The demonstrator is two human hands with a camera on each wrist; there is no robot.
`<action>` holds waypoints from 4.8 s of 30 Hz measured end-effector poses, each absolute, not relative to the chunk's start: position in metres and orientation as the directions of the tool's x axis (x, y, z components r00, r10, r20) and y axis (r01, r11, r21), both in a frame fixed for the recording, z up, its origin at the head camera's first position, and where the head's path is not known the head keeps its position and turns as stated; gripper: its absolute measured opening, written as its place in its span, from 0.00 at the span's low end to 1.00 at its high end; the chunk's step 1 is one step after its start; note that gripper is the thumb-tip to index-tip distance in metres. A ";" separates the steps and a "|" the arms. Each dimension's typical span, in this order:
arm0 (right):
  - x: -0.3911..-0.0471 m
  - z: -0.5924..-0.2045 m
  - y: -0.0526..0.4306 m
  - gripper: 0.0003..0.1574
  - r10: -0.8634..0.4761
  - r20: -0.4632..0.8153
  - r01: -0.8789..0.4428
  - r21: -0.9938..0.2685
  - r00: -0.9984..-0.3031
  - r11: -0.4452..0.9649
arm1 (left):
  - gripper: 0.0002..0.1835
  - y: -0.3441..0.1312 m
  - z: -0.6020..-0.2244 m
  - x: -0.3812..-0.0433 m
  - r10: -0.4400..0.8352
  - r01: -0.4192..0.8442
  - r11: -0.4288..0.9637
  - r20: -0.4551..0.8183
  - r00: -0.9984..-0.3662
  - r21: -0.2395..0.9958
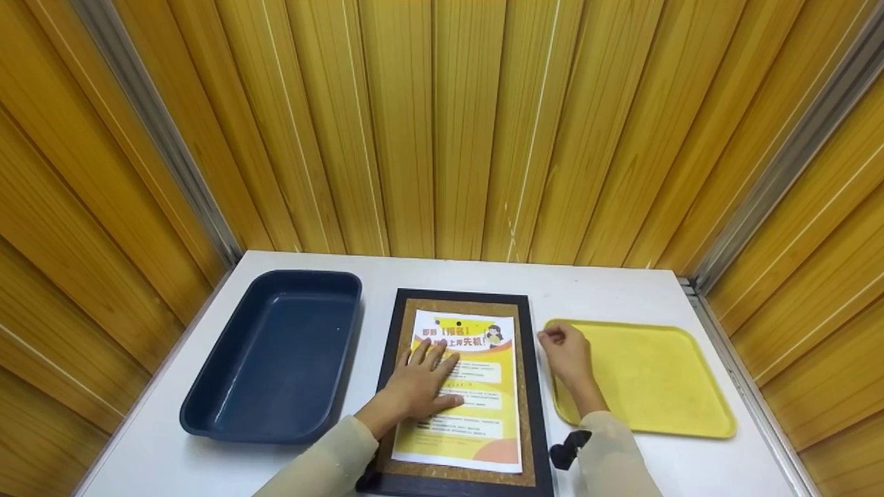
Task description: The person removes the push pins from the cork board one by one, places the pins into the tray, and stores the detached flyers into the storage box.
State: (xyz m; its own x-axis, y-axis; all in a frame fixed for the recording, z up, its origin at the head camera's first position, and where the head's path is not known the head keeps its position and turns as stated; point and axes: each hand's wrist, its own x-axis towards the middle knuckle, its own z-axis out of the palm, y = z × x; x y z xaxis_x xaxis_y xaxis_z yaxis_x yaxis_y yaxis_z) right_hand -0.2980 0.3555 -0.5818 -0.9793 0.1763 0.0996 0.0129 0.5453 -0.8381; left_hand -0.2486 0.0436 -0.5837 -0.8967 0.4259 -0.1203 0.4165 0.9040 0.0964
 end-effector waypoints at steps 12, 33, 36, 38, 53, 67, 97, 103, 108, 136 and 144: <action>-0.323 -0.587 0.259 0.09 0.023 0.149 -0.115 -0.843 -0.989 0.526 | 0.53 0.035 -0.580 -0.261 0.431 0.422 0.902 -0.106 -0.896 0.094; -0.348 -0.602 0.219 0.11 0.013 0.064 -0.044 -0.804 -0.998 0.593 | 0.45 0.039 -0.582 -0.259 0.442 0.439 0.897 -0.109 -0.890 0.057; -0.349 -0.606 0.214 0.10 0.047 0.099 -0.052 -0.803 -0.994 0.594 | 0.46 0.039 -0.581 -0.259 0.437 0.433 0.899 -0.115 -0.892 0.059; -0.350 -0.608 0.211 0.08 0.069 0.119 -0.054 -0.801 -0.990 0.597 | 0.46 0.038 -0.582 -0.259 0.437 0.433 0.899 -0.121 -0.891 0.062; -0.353 -0.609 0.208 0.04 0.082 0.142 -0.059 -0.776 -0.987 0.628 | 0.46 0.038 -0.581 -0.258 0.448 0.443 0.894 -0.146 -0.882 0.064; -0.356 -0.608 0.207 0.04 0.083 0.142 -0.058 -0.772 -0.986 0.632 | 0.46 0.038 -0.582 -0.259 0.451 0.451 0.892 -0.132 -0.883 0.030; -0.359 -0.604 0.205 0.04 0.069 0.113 -0.032 -0.714 -0.991 0.700 | 0.45 0.037 -0.581 -0.256 0.456 0.455 0.890 -0.106 -0.884 0.034; -0.359 -0.606 0.205 0.04 0.066 0.111 -0.033 -0.715 -0.992 0.698 | 0.46 0.036 -0.582 -0.257 0.453 0.453 0.891 -0.111 -0.884 0.029; -0.358 -0.607 0.205 0.04 0.062 0.113 -0.037 -0.713 -0.992 0.700 | 0.46 0.036 -0.585 -0.258 0.454 0.453 0.891 -0.111 -0.884 0.028; -0.357 -0.607 0.204 0.03 0.074 0.127 -0.041 -0.720 -0.989 0.693 | 0.45 0.035 -0.583 -0.258 0.456 0.452 0.890 -0.108 -0.883 0.058; -0.355 -0.611 0.205 0.03 0.073 0.145 -0.056 -0.725 -0.987 0.687 | 0.46 0.036 -0.587 -0.257 0.460 0.458 0.888 -0.113 -0.881 0.040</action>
